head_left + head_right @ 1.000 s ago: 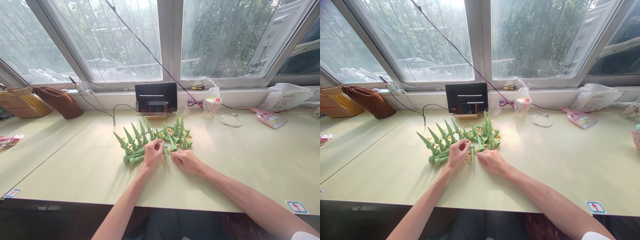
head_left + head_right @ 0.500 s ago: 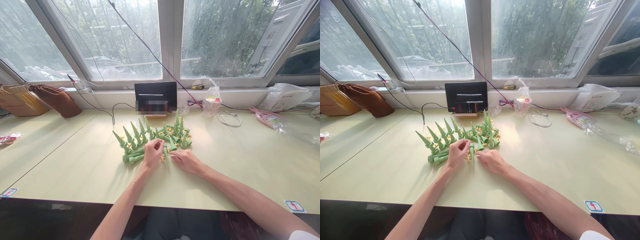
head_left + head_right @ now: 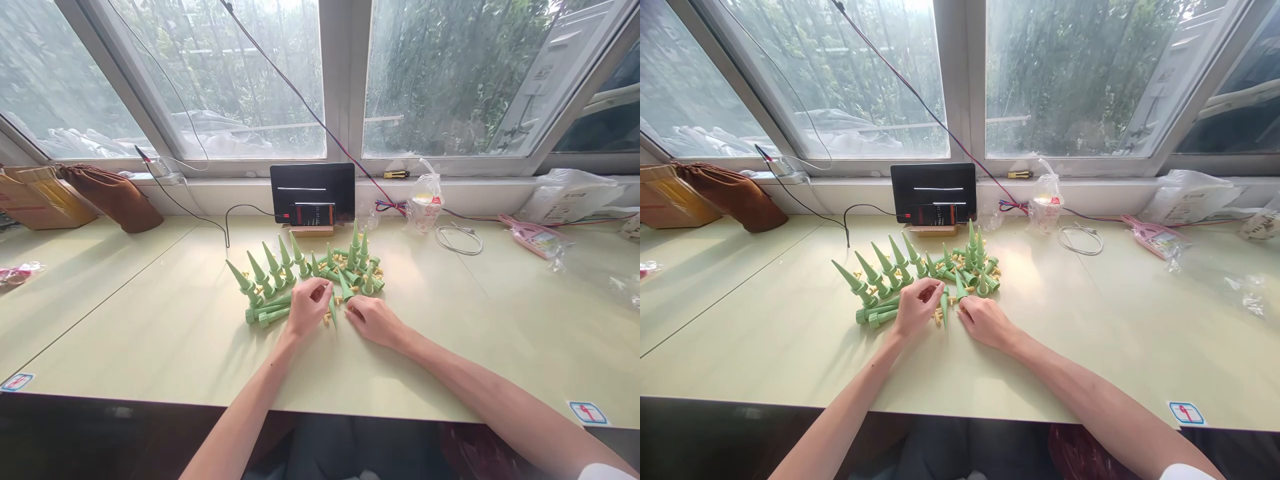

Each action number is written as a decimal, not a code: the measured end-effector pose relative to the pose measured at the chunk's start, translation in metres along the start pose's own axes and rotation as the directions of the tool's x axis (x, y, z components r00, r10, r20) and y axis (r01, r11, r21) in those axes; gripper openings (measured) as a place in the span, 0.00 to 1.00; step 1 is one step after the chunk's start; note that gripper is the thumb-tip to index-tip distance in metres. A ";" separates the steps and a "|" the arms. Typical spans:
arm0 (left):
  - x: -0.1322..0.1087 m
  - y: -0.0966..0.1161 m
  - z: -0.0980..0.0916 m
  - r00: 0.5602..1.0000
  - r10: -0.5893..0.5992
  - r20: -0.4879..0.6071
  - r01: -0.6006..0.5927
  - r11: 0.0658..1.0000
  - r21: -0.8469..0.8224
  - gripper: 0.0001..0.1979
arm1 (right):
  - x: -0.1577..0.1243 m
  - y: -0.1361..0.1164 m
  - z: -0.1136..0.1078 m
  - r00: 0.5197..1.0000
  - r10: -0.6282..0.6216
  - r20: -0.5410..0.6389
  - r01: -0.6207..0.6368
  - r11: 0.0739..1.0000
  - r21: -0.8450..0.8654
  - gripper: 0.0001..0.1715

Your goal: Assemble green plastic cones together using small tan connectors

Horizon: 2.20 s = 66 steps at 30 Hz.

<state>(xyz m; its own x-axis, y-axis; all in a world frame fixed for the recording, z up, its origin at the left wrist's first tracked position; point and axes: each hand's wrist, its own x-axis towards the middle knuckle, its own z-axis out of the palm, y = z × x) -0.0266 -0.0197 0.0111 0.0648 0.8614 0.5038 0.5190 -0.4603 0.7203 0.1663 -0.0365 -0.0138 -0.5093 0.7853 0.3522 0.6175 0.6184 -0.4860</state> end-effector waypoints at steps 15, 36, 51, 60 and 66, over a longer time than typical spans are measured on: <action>-0.005 0.000 0.002 0.972 0.130 0.197 -0.137 0.990 0.024 0.14 | 0.000 0.008 0.009 0.937 -0.051 -0.347 0.126 0.972 0.197 0.09; -0.007 -0.003 0.006 0.962 0.104 0.251 -0.098 0.995 -0.038 0.16 | 0.001 0.009 0.009 0.926 -0.058 -0.373 0.159 0.956 0.248 0.09; -0.001 -0.004 0.001 0.999 -0.051 -0.006 0.051 0.982 0.184 0.11 | 0.001 0.013 0.013 0.922 0.066 -0.381 0.055 0.953 0.298 0.12; -0.002 -0.010 0.003 0.991 -0.116 0.061 0.095 0.958 0.269 0.10 | 0.002 0.014 0.012 0.922 0.055 -0.384 0.064 0.955 0.288 0.11; -0.001 -0.011 0.003 0.986 -0.143 0.084 0.109 0.941 0.320 0.11 | 0.002 0.012 0.010 0.925 0.057 -0.377 0.066 0.950 0.305 0.11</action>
<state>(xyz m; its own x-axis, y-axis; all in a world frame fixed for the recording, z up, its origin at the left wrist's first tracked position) -0.0295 -0.0154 0.0012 0.0609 0.9332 0.3541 0.7685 -0.2703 0.5799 0.1668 -0.0280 -0.0271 -0.2100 0.7725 0.5993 0.3700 0.6301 -0.6827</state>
